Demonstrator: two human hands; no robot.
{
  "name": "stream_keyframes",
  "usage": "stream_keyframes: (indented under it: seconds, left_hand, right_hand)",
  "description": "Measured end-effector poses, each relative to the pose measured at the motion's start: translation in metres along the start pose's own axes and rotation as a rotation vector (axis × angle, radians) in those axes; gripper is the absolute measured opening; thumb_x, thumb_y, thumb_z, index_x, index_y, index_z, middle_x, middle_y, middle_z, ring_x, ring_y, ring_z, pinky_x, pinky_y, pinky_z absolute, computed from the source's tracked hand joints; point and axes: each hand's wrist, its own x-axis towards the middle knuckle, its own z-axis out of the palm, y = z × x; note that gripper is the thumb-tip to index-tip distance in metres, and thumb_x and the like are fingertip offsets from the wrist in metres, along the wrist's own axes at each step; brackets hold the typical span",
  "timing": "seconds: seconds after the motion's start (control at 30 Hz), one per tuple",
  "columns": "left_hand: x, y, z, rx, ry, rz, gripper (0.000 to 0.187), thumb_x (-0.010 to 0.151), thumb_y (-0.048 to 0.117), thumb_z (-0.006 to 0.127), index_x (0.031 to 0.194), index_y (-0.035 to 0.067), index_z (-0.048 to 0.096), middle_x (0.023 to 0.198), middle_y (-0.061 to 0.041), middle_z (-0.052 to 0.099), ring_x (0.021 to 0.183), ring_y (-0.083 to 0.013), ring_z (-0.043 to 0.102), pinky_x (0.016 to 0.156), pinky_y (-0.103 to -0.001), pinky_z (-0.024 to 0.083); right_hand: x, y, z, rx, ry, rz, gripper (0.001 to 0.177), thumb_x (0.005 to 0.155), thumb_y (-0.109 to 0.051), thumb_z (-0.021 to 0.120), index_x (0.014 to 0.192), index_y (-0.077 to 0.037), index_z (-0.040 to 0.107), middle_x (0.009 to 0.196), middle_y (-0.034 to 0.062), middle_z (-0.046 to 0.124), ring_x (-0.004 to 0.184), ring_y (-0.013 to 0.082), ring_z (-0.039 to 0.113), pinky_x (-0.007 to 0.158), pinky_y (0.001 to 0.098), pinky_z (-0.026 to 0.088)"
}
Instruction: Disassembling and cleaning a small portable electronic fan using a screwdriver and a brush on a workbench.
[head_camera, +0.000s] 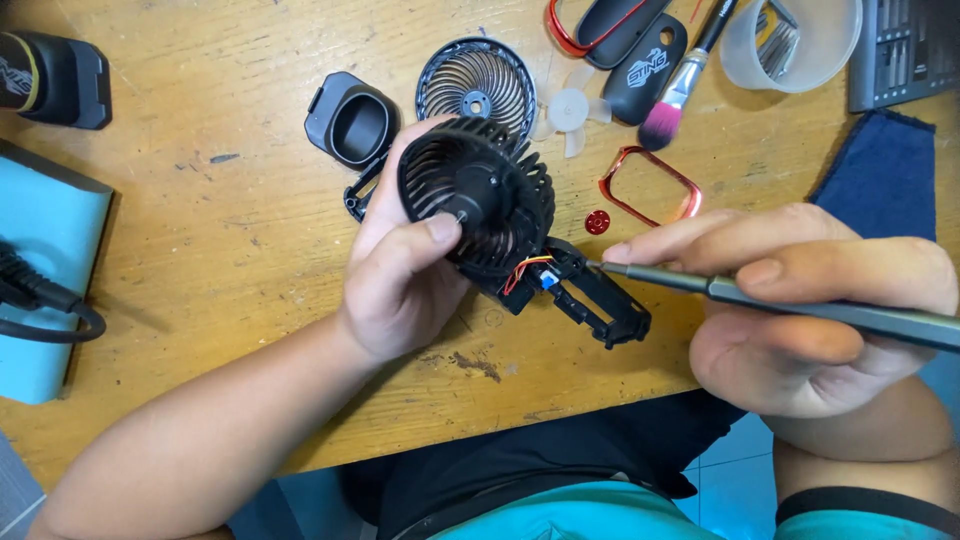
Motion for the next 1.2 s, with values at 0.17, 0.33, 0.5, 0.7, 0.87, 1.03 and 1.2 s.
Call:
stream_keyframes:
  seconds: [0.17,0.33,0.5,0.7,0.87,1.03,1.2]
  left_hand:
    - [-0.007,0.005,0.011,0.167,0.018,0.067,0.073,0.1,0.027,0.08,0.159,0.0,0.046,0.134,-0.015,0.064,0.122,-0.0242,0.064,0.11,-0.038,0.055]
    - [-0.014,0.014,0.018,0.807,-0.015,0.286,0.069,0.112,0.042,0.065,0.163,0.001,0.044,0.142,-0.015,0.06,0.127,-0.0235,0.064,0.116,-0.038,0.059]
    - [-0.018,0.011,0.018,0.938,0.016,0.38,0.071,0.112,0.032,0.069,0.168,-0.003,0.044,0.159,-0.019,0.058,0.138,-0.0278,0.071,0.125,-0.038,0.063]
    - [-0.016,0.009,0.019,0.869,0.022,0.372,0.068,0.113,0.026,0.069,0.169,-0.003,0.042,0.156,-0.019,0.059,0.137,-0.0281,0.071,0.124,-0.038,0.064]
    - [-0.012,0.007,0.019,0.831,0.05,0.382,0.066,0.113,0.023,0.069,0.169,-0.001,0.045,0.162,-0.019,0.06,0.149,-0.0277,0.066,0.138,-0.04,0.054]
    - [-0.004,0.004,0.015,0.746,0.041,0.339,0.061,0.116,0.022,0.069,0.17,0.006,0.047,0.164,-0.014,0.061,0.15,-0.0225,0.062,0.139,-0.039,0.05]
    - [0.0,0.001,0.013,0.734,0.014,0.334,0.062,0.118,0.022,0.067,0.173,0.008,0.04,0.167,-0.016,0.056,0.153,-0.0238,0.058,0.141,-0.039,0.046]
  right_hand:
    - [0.002,0.001,0.003,0.032,0.07,0.023,0.03,0.131,-0.036,0.048,0.134,-0.006,0.046,0.113,0.0274,0.068,0.11,0.0463,0.09,0.095,0.0544,0.089]
    - [0.003,0.0,0.012,0.025,0.081,0.06,0.029,0.13,-0.034,0.047,0.134,-0.005,0.045,0.116,0.0276,0.069,0.111,0.0481,0.092,0.099,0.0565,0.09]
    - [0.006,0.017,0.039,-0.039,0.342,0.019,0.048,0.129,-0.047,0.051,0.119,-0.001,0.047,0.096,0.0262,0.065,0.087,0.0438,0.085,0.075,0.0469,0.078]
    - [0.012,0.021,0.042,-0.07,0.382,-0.03,0.049,0.13,-0.046,0.05,0.116,0.001,0.049,0.095,0.0234,0.061,0.082,0.0397,0.081,0.073,0.0478,0.079]
    - [0.011,0.013,0.042,-0.093,0.349,0.056,0.046,0.13,-0.042,0.048,0.117,0.002,0.048,0.1,0.0177,0.053,0.082,0.0377,0.079,0.075,0.0473,0.08]
    - [0.013,0.017,0.039,-0.047,0.364,0.28,0.053,0.127,-0.054,0.051,0.123,-0.002,0.047,0.091,0.0255,0.063,0.081,0.0341,0.076,0.073,0.0405,0.07]
    - [0.02,0.027,0.038,0.175,0.372,0.326,0.036,0.129,-0.04,0.055,0.124,-0.005,0.048,0.094,0.0205,0.055,0.08,0.0277,0.067,0.075,0.0533,0.081]
